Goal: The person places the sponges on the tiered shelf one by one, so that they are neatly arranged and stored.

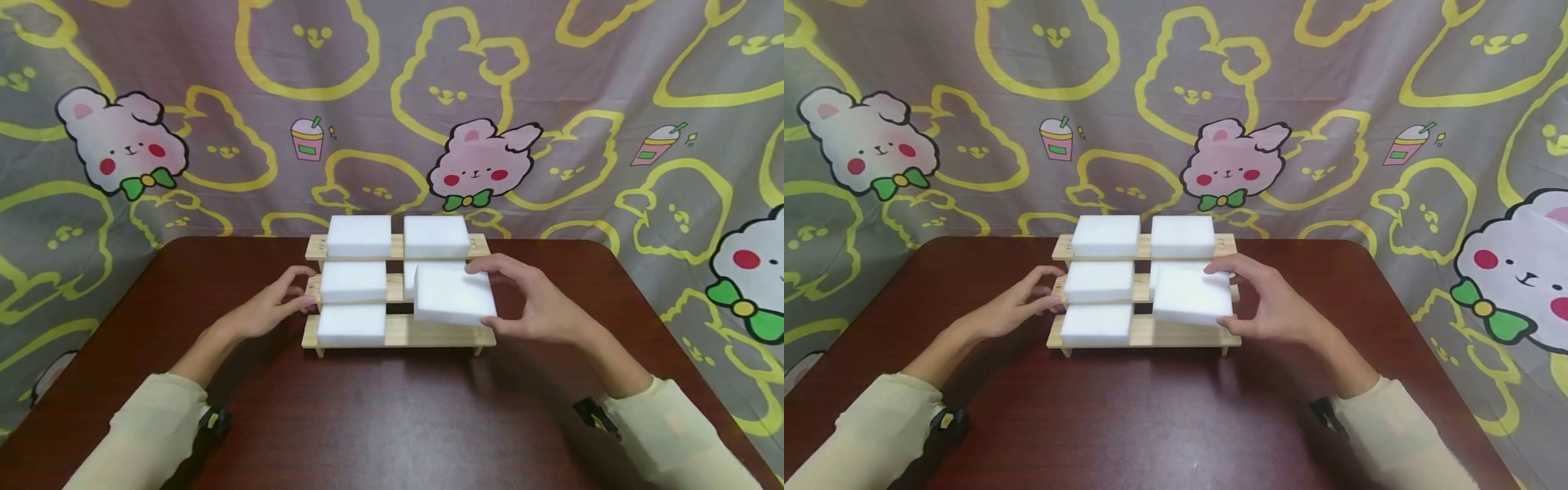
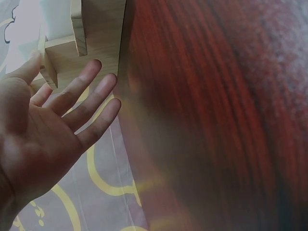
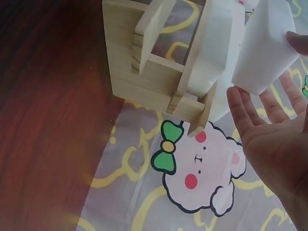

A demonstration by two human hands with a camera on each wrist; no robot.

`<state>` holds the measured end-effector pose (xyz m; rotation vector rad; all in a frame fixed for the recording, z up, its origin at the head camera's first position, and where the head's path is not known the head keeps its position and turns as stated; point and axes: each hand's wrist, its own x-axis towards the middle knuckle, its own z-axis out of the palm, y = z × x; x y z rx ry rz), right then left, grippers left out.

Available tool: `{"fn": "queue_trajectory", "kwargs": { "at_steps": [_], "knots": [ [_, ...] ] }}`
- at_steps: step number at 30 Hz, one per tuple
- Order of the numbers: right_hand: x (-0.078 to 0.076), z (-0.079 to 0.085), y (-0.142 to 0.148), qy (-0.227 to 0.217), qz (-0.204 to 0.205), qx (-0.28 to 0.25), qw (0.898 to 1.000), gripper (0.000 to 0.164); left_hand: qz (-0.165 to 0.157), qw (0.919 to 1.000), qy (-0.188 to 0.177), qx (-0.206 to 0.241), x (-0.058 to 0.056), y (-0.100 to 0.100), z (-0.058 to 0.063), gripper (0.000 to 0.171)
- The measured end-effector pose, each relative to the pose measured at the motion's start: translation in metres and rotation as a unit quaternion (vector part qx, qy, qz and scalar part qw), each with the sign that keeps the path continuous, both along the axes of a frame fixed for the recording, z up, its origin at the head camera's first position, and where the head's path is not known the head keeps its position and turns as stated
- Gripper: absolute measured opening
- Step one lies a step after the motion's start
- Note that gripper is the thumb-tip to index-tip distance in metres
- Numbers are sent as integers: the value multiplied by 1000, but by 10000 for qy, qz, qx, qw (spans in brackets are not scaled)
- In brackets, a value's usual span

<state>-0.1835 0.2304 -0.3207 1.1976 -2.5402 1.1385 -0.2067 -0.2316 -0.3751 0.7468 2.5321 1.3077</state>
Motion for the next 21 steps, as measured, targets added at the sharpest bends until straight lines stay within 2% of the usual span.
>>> {"fn": "queue_trajectory", "kwargs": {
  "at_steps": [11,21],
  "knots": [
    [5,-9,-6,-236,280,161,9992,73,-26,10000,8,-11,0,0,0,48],
    [9,-12,-11,-51,550,175,9983,67,-11,10000,-45,30,0,1,-1,48]
  ]
}}
